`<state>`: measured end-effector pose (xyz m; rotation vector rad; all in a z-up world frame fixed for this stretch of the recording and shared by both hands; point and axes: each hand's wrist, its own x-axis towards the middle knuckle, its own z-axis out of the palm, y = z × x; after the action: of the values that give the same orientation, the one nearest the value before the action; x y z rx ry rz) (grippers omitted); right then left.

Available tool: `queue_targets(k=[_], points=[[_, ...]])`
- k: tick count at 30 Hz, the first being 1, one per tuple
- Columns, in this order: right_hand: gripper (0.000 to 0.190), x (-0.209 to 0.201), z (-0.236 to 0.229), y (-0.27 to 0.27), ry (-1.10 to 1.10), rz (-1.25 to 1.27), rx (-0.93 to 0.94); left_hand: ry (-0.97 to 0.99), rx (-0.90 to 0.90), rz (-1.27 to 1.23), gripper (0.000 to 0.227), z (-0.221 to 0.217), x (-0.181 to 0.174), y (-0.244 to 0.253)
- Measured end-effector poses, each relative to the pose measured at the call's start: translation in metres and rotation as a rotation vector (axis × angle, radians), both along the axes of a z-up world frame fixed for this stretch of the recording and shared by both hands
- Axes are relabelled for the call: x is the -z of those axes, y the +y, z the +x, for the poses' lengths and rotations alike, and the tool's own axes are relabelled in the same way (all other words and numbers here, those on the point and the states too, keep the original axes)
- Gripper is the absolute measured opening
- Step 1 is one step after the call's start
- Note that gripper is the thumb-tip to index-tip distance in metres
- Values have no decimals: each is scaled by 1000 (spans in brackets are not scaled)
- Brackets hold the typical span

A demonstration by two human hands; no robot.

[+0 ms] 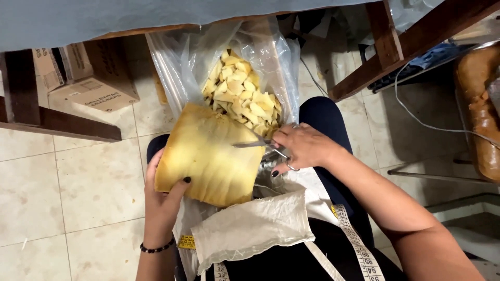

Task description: Cutting large pieces of yellow foam into smaller scraps using scissors and collecting them in a bag.

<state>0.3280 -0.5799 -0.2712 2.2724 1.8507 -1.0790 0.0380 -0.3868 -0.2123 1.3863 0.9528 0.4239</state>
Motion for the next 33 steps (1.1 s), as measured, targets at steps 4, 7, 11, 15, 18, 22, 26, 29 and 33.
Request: queue_targets(k=[4, 7, 11, 15, 18, 22, 26, 29, 33], points=[[71, 10, -15, 2, -12, 183, 40, -70, 28, 19, 73, 2, 1, 2], [64, 28, -26, -2, 12, 379, 83, -87, 18, -16, 68, 2, -3, 1], [58, 48, -38, -10, 43, 457, 191, -27, -64, -71, 76, 4, -3, -3], [60, 55, -39, -12, 76, 441, 228, -68, -68, -48, 74, 5, 2, -3], [58, 58, -37, -14, 91, 356, 216, -84, -114, -93, 76, 4, 10, -3], [52, 42, -26, -8, 217, 231, 167, -56, -50, -6, 72, -5, 20, -1], [67, 19, -20, 2, 53, 321, 76, -53, 55, -8, 72, -6, 20, 3], [69, 28, -22, 3, 22, 394, 123, -89, 45, 20, 72, -5, 22, 5], [63, 47, -31, -8, 72, 422, 205, -99, 6, -21, 74, 4, 10, -2]])
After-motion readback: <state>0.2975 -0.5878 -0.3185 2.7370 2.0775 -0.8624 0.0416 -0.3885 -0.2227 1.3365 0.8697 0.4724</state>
